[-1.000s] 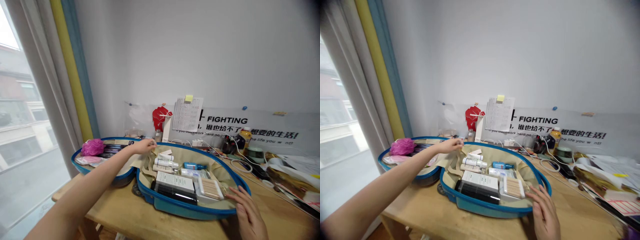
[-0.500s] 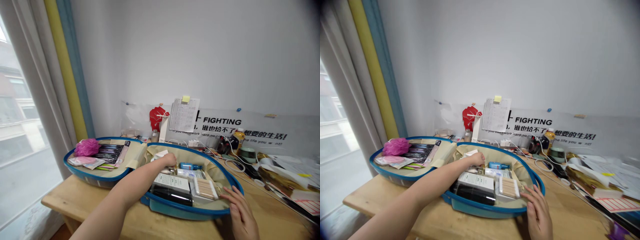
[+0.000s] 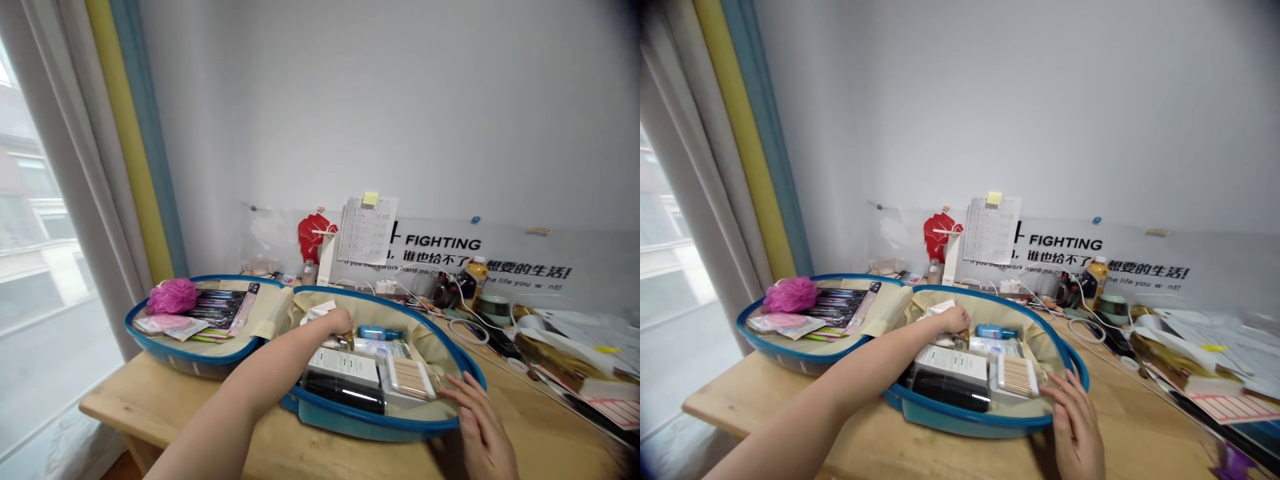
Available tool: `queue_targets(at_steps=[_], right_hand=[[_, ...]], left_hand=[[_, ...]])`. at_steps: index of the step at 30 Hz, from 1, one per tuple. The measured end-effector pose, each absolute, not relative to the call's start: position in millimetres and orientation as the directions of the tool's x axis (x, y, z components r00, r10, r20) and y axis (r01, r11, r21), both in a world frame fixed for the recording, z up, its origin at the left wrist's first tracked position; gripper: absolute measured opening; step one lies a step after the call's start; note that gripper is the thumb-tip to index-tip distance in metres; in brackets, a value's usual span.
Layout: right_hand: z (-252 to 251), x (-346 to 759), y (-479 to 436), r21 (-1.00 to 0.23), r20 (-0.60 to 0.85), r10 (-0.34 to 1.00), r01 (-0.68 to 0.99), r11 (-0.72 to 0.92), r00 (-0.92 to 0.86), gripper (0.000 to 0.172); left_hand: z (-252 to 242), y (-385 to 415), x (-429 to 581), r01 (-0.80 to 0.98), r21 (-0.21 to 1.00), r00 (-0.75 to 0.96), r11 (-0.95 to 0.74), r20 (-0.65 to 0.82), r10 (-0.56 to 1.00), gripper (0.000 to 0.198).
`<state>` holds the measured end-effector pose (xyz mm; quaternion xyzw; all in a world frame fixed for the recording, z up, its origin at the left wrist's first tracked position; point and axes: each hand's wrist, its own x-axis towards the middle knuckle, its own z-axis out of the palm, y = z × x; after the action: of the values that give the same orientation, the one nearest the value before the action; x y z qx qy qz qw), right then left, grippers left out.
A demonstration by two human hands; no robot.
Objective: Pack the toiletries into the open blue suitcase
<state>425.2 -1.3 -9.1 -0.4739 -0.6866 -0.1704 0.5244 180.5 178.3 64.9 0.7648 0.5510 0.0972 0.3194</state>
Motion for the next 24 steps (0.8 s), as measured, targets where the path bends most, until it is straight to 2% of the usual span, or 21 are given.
queue_targets(at_steps=[5, 12, 19, 24], right_hand=[[-9, 423, -1, -0.260, 0.895, 0.446, 0.828, 0.497, 0.014, 0.034], [-8, 424, -1, -0.248, 0.894, 0.449, 0.835, 0.491, 0.001, 0.036], [-10, 425, 1, -0.300, 0.884, 0.466, 0.814, 0.497, 0.041, 0.037], [-11, 426, 1, -0.326, 0.870, 0.491, 0.806, 0.495, 0.050, 0.038]], left_hand=[[66, 175, 182, 0.768, 0.635, 0.335, -0.077, -0.297, 0.894, 0.035], [75, 171, 179, 0.707, 0.705, 0.319, -0.044, -0.263, 0.911, 0.034], [122, 174, 154, 0.579, 0.796, 0.325, -0.178, -0.025, 0.945, 0.033], [157, 166, 67, 0.591, 0.768, 0.266, -0.247, 0.104, 0.958, 0.038]])
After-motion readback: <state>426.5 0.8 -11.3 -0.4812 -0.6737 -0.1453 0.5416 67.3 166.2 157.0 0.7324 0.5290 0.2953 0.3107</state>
